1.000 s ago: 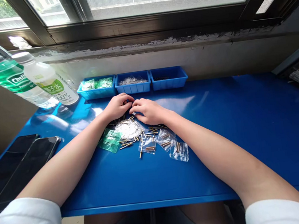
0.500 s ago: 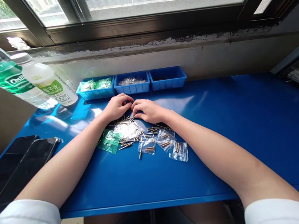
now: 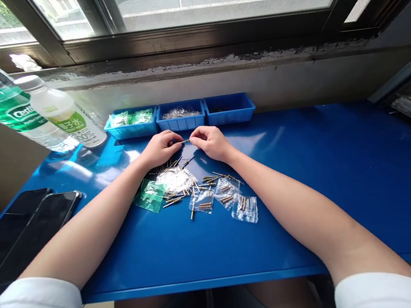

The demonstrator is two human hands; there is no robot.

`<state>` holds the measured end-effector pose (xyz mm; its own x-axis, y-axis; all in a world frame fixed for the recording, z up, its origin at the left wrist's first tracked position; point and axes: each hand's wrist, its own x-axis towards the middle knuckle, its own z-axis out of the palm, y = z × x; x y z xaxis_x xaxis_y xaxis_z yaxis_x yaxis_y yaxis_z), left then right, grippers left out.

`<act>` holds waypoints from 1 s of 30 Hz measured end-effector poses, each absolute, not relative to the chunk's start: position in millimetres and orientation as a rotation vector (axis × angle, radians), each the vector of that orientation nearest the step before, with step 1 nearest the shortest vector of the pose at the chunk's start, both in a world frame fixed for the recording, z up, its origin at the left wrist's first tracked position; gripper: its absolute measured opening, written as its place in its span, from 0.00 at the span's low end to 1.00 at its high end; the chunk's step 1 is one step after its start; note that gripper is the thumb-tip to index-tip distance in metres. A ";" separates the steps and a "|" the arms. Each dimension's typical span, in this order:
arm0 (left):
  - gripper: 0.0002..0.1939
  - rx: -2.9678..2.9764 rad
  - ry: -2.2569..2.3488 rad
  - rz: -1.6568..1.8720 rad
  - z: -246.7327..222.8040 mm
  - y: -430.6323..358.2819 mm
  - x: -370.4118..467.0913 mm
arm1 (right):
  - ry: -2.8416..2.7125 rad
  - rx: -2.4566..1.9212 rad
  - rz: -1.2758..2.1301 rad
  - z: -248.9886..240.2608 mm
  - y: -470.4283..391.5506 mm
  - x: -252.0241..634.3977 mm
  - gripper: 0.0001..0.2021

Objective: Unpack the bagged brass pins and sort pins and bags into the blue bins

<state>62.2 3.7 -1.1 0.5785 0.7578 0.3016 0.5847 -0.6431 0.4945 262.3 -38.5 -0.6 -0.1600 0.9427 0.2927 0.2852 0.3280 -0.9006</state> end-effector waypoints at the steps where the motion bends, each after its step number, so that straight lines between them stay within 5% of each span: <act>1: 0.14 2.468 1.089 0.714 -1.0 3.5 62.1 | -1.636 -1.135 0.845 -0.8 -38.5 262.1 0.09; 8: 0.15 2.399 1.028 0.724 2.2 0.7 61.9 | -1.688 -1.215 0.536 -7.0 -35.3 263.7 0.10; 20: 0.16 2.385 0.989 0.781 -2.0 4.1 61.8 | -1.690 -1.183 0.715 -3.4 -36.2 265.1 0.10; 30: 0.17 2.340 1.021 0.805 -3.6 4.1 62.0 | -1.884 -1.198 0.218 -3.4 -35.4 269.4 0.06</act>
<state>62.0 4.1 -3.6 0.5533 0.7663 0.3267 0.4966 -0.6183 0.6092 269.4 -35.4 -3.4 -0.1603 0.8039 0.5727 0.6521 0.5218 -0.5500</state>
